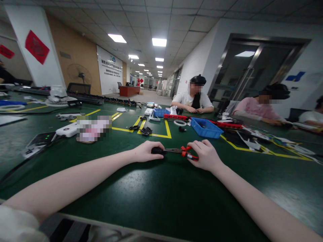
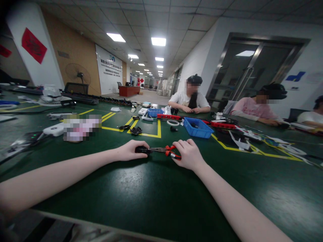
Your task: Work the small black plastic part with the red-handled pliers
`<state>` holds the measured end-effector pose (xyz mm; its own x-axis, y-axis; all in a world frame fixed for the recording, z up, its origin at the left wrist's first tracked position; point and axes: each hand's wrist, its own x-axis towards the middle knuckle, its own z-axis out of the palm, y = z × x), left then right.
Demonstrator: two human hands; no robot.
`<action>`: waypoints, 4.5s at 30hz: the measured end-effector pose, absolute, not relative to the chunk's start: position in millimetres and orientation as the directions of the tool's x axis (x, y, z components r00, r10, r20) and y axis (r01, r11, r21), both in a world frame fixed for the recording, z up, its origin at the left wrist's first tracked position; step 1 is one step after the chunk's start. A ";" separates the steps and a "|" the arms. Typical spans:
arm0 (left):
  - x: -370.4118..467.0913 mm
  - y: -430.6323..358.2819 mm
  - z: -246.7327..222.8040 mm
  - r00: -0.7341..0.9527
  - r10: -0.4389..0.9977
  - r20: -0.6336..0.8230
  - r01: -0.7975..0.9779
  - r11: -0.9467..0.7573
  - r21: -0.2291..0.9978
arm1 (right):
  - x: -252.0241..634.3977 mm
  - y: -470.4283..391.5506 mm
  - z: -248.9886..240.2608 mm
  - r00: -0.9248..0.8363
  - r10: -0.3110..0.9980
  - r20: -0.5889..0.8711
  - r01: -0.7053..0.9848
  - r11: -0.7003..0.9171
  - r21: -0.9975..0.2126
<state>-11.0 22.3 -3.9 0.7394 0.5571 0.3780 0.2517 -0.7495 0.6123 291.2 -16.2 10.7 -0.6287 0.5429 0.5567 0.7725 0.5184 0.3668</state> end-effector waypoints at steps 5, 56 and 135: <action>-10.0 25.3 -7.5 0.724 0.558 0.406 0.271 -0.771 0.577 | 290.4 -14.9 9.4 -0.620 0.550 0.560 0.777 0.530 0.339; -9.9 22.6 -1.4 0.759 0.554 0.342 0.293 -0.760 0.581 | 281.9 -16.2 6.4 -0.522 0.624 0.581 0.828 0.534 0.171; -6.7 13.9 -1.1 0.752 0.552 0.360 0.554 -0.825 0.109 | 287.5 -13.5 9.2 -0.587 0.602 0.541 0.792 0.564 0.232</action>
<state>-6.7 13.9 -1.1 0.7517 0.5522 0.3605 0.5539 -0.8254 0.1093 287.5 -13.5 9.2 -0.5872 0.6020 0.5411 0.7923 0.5642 0.2322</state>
